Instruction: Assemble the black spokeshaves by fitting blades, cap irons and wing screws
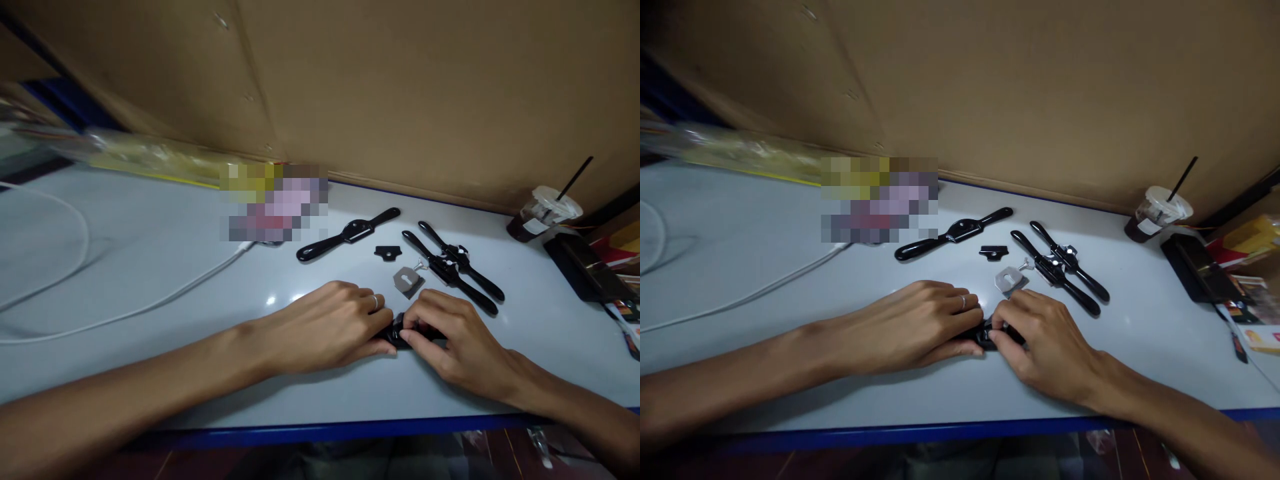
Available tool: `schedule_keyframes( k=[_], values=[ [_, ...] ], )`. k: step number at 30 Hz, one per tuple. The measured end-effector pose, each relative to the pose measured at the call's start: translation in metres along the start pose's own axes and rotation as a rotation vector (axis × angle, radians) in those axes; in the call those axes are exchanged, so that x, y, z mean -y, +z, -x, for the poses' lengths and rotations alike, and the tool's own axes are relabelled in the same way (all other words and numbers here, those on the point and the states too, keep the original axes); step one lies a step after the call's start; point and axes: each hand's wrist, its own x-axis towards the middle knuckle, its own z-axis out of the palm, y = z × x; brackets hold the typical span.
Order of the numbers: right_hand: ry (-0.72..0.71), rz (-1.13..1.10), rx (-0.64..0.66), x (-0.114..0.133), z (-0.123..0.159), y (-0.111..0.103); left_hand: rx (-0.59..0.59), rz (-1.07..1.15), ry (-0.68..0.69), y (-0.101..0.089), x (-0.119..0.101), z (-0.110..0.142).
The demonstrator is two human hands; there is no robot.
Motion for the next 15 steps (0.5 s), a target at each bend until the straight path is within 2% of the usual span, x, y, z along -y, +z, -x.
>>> schedule_keyframes(
  k=[6,11,15],
  values=[
    [0.137,-0.029,-0.021,-0.0035,0.0009,0.0006,0.006,-0.023,-0.005,0.0011,0.0006,0.0005],
    [0.028,-0.054,0.022,-0.0007,-0.0008,-0.0009,0.000,-0.020,-0.003,0.0005,0.0002,0.0007],
    [0.015,0.008,0.031,0.0001,-0.0007,-0.0009,0.003,-0.012,-0.003,0.0002,0.0000,0.0007]
  ],
)
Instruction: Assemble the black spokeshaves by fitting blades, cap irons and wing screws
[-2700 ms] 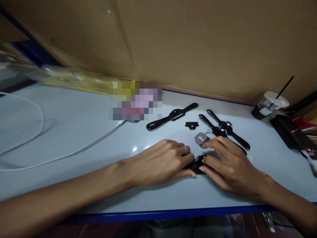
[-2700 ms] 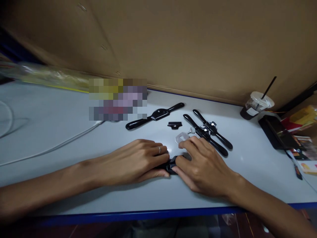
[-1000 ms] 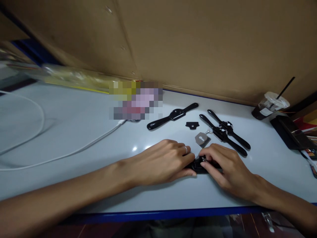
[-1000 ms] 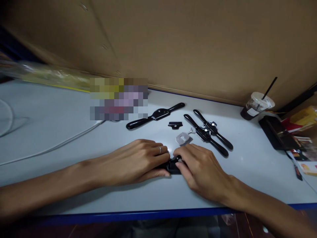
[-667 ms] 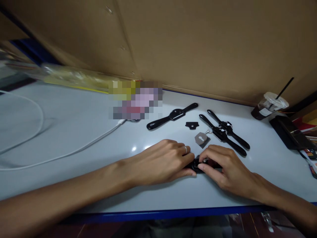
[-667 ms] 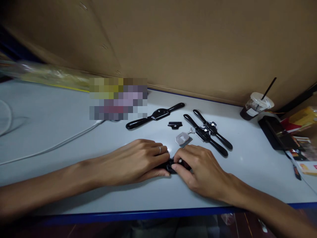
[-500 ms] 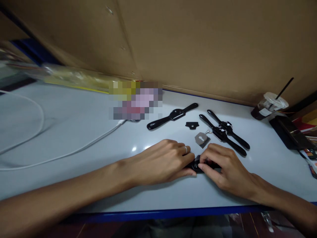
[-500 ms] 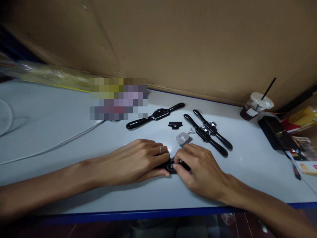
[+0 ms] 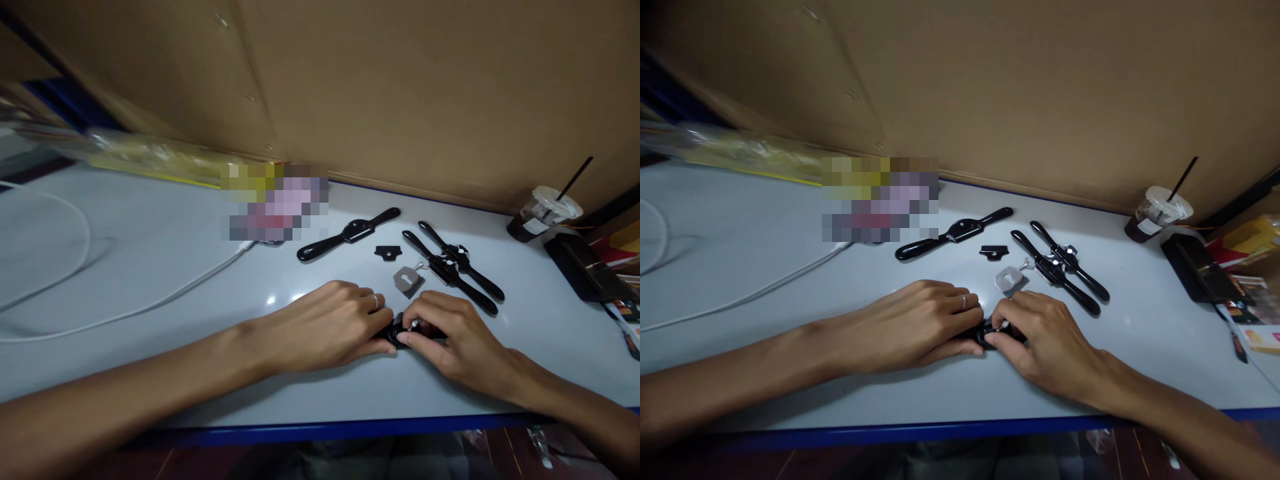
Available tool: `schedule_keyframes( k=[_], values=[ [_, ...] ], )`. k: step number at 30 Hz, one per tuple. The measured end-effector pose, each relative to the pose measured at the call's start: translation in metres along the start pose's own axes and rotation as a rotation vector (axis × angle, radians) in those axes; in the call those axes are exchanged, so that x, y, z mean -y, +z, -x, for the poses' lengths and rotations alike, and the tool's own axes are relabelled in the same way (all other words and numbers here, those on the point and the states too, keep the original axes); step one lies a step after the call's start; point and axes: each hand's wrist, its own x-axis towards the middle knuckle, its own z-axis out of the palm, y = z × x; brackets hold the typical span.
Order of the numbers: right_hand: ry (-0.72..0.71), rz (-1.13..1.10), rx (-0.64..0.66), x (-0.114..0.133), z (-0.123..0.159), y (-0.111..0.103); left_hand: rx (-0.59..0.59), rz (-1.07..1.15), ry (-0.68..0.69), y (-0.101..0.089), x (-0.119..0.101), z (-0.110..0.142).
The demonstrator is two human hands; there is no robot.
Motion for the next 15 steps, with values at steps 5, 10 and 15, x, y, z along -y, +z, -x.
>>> schedule_keyframes(
  k=[5,10,15],
  values=[
    [0.003,0.015,-0.017,-0.0021,0.0001,0.0004,-0.004,-0.004,0.001,0.0007,0.0007,-0.0004],
    [0.151,-0.029,-0.038,-0.0026,0.0004,0.0010,0.012,0.001,0.000,-0.0005,0.0002,-0.0003],
    [0.041,-0.011,-0.020,-0.0009,0.0004,0.0021,-0.009,-0.008,0.001,-0.0013,-0.0006,-0.0008]
  ],
)
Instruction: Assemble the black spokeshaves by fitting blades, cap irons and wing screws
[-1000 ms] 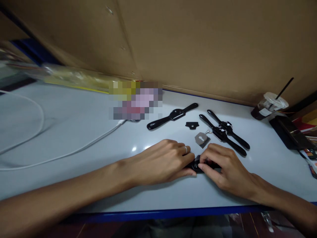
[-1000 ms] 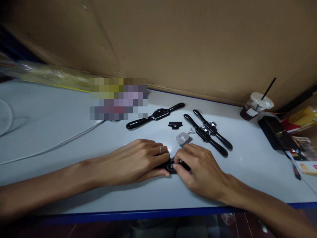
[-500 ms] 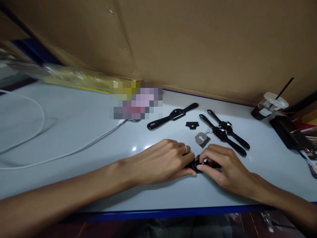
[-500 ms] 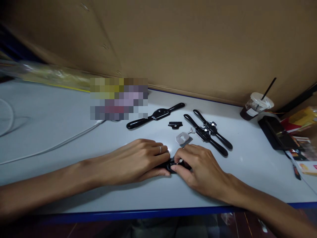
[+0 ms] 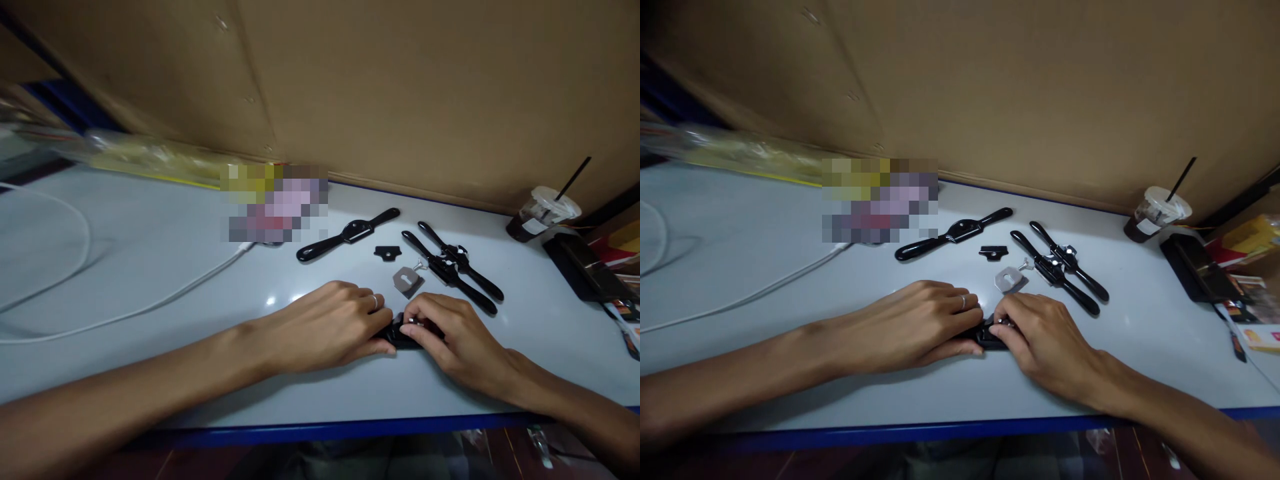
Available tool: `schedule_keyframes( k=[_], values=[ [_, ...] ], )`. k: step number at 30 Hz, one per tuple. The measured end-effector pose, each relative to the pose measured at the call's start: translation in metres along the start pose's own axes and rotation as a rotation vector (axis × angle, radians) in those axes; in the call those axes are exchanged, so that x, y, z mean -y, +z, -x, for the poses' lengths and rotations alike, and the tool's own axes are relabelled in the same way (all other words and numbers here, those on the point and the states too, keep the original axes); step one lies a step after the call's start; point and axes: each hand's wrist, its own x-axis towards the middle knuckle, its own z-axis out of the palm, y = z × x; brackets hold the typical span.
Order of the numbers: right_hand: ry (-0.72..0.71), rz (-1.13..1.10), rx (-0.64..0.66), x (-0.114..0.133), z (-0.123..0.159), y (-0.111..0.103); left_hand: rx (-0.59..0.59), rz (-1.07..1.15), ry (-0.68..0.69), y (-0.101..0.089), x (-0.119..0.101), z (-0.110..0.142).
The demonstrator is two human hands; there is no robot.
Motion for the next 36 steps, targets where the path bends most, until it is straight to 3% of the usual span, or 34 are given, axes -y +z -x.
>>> schedule_keyframes(
  k=[3,9,14,24,30,36],
  values=[
    [0.013,-0.010,0.023,-0.001,-0.001,-0.001,-0.007,0.009,0.005,0.000,0.000,0.000],
    [0.171,-0.063,0.063,-0.006,-0.005,-0.005,-0.003,0.015,0.007,0.000,0.001,0.000],
    [0.145,-0.007,0.105,-0.008,-0.007,-0.008,0.004,0.005,0.009,0.001,0.001,0.001],
    [0.152,-0.041,0.029,-0.016,-0.011,-0.007,-0.036,-0.077,0.029,0.003,0.001,0.001],
    [0.250,-0.008,-0.138,-0.026,-0.014,-0.018,-0.081,-0.149,0.079,0.005,-0.002,0.001],
    [0.337,0.032,-0.338,-0.042,-0.019,-0.042,-0.212,-0.236,0.101,-0.007,0.007,-0.002]
  ],
)
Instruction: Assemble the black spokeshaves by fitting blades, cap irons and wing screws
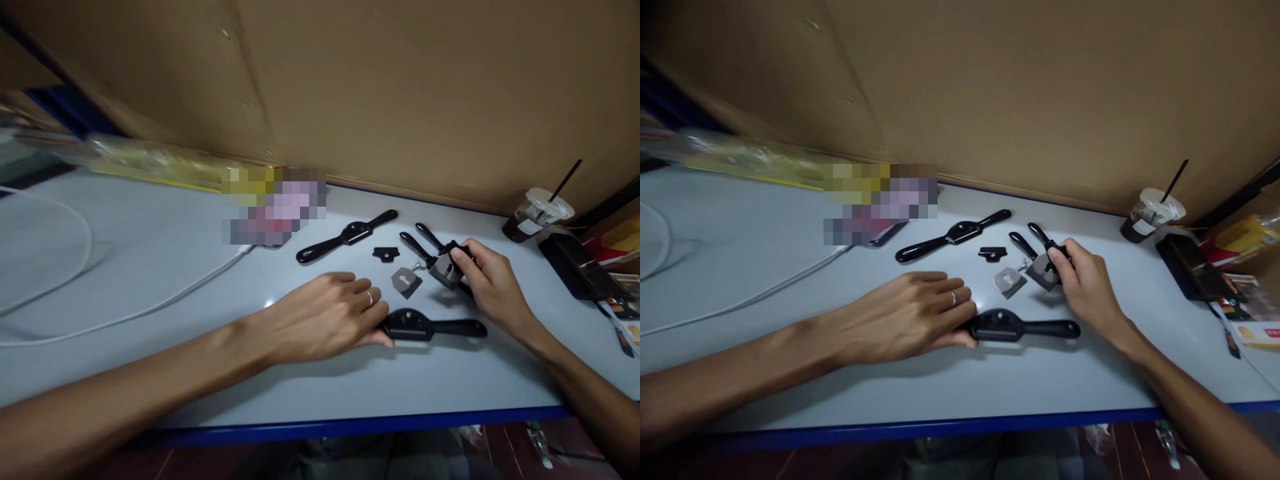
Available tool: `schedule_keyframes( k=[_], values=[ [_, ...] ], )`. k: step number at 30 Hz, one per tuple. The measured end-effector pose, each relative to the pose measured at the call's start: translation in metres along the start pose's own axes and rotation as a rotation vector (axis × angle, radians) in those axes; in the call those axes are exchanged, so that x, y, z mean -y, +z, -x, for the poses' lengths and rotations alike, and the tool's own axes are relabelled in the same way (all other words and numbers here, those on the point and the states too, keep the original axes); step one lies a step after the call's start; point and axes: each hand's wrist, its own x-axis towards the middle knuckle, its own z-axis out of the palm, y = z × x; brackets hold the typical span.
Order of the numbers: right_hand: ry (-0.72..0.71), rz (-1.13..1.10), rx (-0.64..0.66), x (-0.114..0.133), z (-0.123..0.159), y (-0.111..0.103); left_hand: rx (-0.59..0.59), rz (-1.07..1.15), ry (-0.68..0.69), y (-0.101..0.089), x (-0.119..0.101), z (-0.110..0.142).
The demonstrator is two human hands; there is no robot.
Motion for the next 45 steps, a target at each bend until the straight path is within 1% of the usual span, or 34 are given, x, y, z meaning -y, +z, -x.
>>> schedule_keyframes(
  k=[2,5,8,10,12,14,16,18,20,22,25,27,29,30,31,32,33,34,36,38,39,41,43,45],
  values=[
    [0.015,0.031,-0.021,-0.005,-0.005,-0.004,-0.016,-0.036,-0.060,-0.002,0.012,0.001],
    [0.044,0.031,-0.040,-0.011,-0.010,-0.009,0.001,-0.074,-0.225,-0.003,0.029,0.005],
    [0.071,0.007,-0.076,-0.012,-0.012,-0.011,0.074,-0.055,-0.433,-0.002,0.041,0.008],
    [0.049,0.042,-0.089,-0.009,-0.010,-0.010,0.122,-0.071,-0.583,-0.001,0.045,0.009],
    [0.007,0.122,-0.050,-0.003,-0.006,-0.006,0.182,-0.100,-0.687,-0.001,0.047,0.008],
    [-0.027,0.203,0.049,0.002,0.001,0.000,0.257,-0.125,-0.740,0.000,0.047,0.005],
    [-0.060,0.257,0.179,0.006,0.008,0.007,0.336,-0.143,-0.757,0.001,0.047,0.003],
    [-0.096,0.307,0.280,0.009,0.015,0.013,0.403,-0.172,-0.757,0.002,0.046,0.001],
    [-0.114,0.354,0.345,0.011,0.019,0.016,0.447,-0.208,-0.752,0.004,0.046,0.000],
    [-0.104,0.401,0.373,0.014,0.020,0.018,0.476,-0.240,-0.755,0.005,0.046,0.000],
    [-0.095,0.446,0.359,0.018,0.019,0.017,0.511,-0.261,-0.765,0.006,0.046,0.000],
    [-0.085,0.445,0.336,0.018,0.016,0.012,0.527,-0.266,-0.773,0.005,0.045,0.000],
    [-0.063,0.474,0.266,0.015,0.009,0.003,0.533,-0.265,-0.776,0.004,0.044,0.000],
    [-0.048,0.515,0.201,0.012,0.005,-0.004,0.534,-0.262,-0.774,0.004,0.044,0.000],
    [-0.033,0.583,0.126,0.008,0.001,-0.012,0.535,-0.259,-0.773,0.003,0.043,-0.001],
    [-0.008,0.658,0.083,0.005,-0.003,-0.019,0.536,-0.255,-0.771,0.003,0.043,-0.001],
    [0.033,0.717,0.077,0.001,-0.007,-0.026,0.536,-0.250,-0.767,0.003,0.042,-0.001],
    [0.070,0.762,0.112,-0.003,-0.010,-0.033,0.537,-0.244,-0.766,0.003,0.042,-0.002],
    [0.100,0.808,0.225,-0.009,-0.014,-0.042,0.530,-0.227,-0.770,0.003,0.041,-0.002],
    [0.100,0.799,0.328,-0.014,-0.016,-0.044,0.501,-0.207,-0.776,0.004,0.041,-0.002],
    [0.102,0.782,0.357,-0.016,-0.017,-0.044,0.482,-0.201,-0.776,0.004,0.041,-0.002],
    [0.125,0.748,0.365,-0.020,-0.018,-0.041,0.457,-0.201,-0.757,0.003,0.041,-0.002],
    [0.153,0.716,0.342,-0.026,-0.021,-0.038,0.444,-0.214,-0.726,0.003,0.041,-0.002],
    [0.165,0.679,0.333,-0.033,-0.025,-0.036,0.405,-0.224,-0.708,0.002,0.041,-0.002]
  ],
)
